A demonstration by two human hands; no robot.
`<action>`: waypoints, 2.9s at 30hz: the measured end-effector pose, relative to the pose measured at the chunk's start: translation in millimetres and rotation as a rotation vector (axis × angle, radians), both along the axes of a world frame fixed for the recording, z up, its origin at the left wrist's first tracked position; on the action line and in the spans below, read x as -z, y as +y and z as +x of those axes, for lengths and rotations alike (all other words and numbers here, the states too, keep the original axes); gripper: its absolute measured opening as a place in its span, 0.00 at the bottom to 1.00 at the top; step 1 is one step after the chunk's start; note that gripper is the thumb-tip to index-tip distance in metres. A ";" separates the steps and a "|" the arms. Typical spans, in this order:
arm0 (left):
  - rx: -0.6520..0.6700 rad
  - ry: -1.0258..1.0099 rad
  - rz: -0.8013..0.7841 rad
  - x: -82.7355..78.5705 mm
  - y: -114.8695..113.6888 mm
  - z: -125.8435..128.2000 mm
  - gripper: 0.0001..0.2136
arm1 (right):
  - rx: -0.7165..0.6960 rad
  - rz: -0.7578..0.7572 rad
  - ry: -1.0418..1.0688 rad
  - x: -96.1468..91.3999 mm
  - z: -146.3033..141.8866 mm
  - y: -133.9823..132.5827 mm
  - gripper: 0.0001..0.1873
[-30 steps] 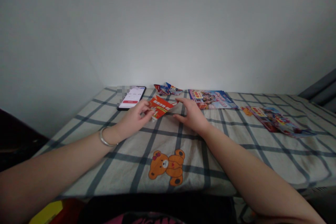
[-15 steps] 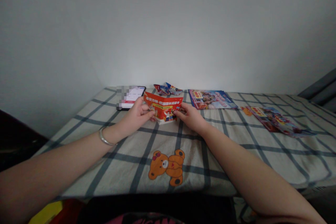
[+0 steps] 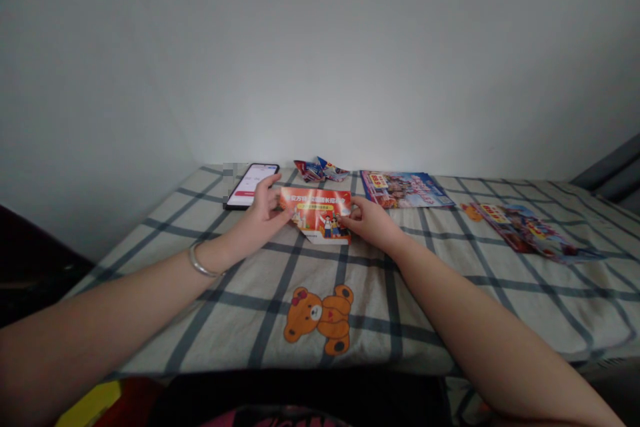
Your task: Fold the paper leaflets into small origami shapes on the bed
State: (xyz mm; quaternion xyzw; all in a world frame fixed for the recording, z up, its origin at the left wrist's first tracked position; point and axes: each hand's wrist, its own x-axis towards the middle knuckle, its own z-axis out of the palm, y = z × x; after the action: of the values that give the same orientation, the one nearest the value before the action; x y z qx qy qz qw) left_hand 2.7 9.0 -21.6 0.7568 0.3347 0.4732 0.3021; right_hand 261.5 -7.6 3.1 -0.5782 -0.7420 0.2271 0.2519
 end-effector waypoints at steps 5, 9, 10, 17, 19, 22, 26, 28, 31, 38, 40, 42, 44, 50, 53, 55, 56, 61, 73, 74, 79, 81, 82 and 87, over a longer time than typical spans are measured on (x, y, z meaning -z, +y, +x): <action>-0.139 0.248 0.283 -4.5 -1.0 -6.5 0.20 | 0.025 0.014 -0.098 0.0 1.6 1.0 0.21; 0.028 0.526 0.526 -13.7 -8.3 -7.7 0.15 | 0.037 0.056 -0.152 3.2 3.2 2.1 0.22; 0.102 0.590 0.559 -15.1 -10.4 -6.9 0.14 | 0.039 0.061 -0.156 3.7 3.4 2.1 0.23; 0.229 0.822 0.590 -16.2 -20.4 -2.0 0.16 | 0.002 0.077 -0.106 3.8 4.9 -0.3 0.29; 0.215 0.841 0.599 -17.3 -21.0 -2.6 0.15 | -0.035 0.088 -0.085 1.8 5.5 -2.1 0.17; 0.177 0.864 0.625 -19.6 -21.9 -3.6 0.14 | -0.105 0.069 -0.060 -2.9 6.7 -5.3 0.09; 0.118 0.888 0.646 -21.2 -22.9 -3.7 0.14 | -0.189 0.081 -0.102 -5.9 10.2 -6.3 0.15; 0.106 0.893 0.643 -20.7 -22.8 -3.6 0.14 | -0.271 0.107 -0.121 -4.8 13.0 -4.9 0.17; 0.113 0.889 0.632 -19.2 -21.3 -4.4 0.14 | -0.438 0.204 -0.152 -3.3 17.1 -2.9 0.17; 0.262 0.852 0.649 -19.0 -15.1 -11.6 0.13 | -0.524 0.440 -0.286 -10.1 17.6 -7.5 0.10; 0.291 0.842 0.642 -19.3 -14.3 -13.0 0.13 | -0.571 0.481 -0.272 -12.1 15.1 -9.4 0.08; 0.312 0.838 0.624 -19.9 -14.4 -13.5 0.14 | -0.627 0.455 -0.251 -12.9 12.3 -10.8 0.07; 0.335 0.831 0.612 -21.0 -15.2 -13.1 0.13 | -0.647 0.392 -0.230 -12.8 9.9 -11.3 0.07; 0.405 0.786 0.597 -26.1 -17.9 -11.1 0.12 | -0.487 0.282 -0.253 -11.0 5.3 -11.1 0.09; 0.416 0.755 0.561 -28.4 -17.1 -10.8 0.11 | -0.388 0.241 -0.284 -8.8 3.0 -10.6 0.10; 0.424 0.740 0.528 -29.6 -16.1 -11.2 0.11 | -0.322 0.213 -0.271 -5.6 0.9 -9.4 0.10; 0.426 0.735 0.513 -30.1 -15.7 -11.5 0.11 | -0.290 0.200 -0.255 -3.7 -0.5 -8.6 0.10; 0.425 0.729 0.481 -31.3 -15.3 -12.4 0.11 | -0.226 0.216 -0.225 3.2 -9.5 -5.4 0.11; 0.433 0.732 0.507 -27.1 -14.5 -12.4 0.12 | -0.204 0.236 -0.280 3.5 -9.7 -2.1 0.09; 0.431 0.734 0.513 -27.1 -14.9 -12.3 0.12 | -0.205 0.233 -0.276 4.2 -9.2 -1.1 0.09; 0.400 0.751 0.525 -27.2 -16.5 -11.6 0.12 | -0.186 0.232 -0.277 7.3 -10.2 1.2 0.08; 0.399 0.747 0.530 -26.9 -16.7 -11.3 0.11 | -0.164 0.229 -0.288 7.8 -11.2 0.7 0.08; 0.405 0.743 0.533 -26.8 -16.7 -11.1 0.11 | -0.148 0.228 -0.295 7.7 -11.8 0.3 0.08; 0.434 0.728 0.539 -27.5 -16.8 -10.1 0.12 | -0.087 0.235 -0.317 6.1 -14.4 -1.5 0.07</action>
State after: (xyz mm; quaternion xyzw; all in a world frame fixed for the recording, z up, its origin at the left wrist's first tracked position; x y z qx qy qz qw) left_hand -7.4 -7.8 5.9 0.9761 0.1193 0.1742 0.0511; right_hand 247.1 -9.2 -3.0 -0.5406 -0.8181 0.0556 0.1878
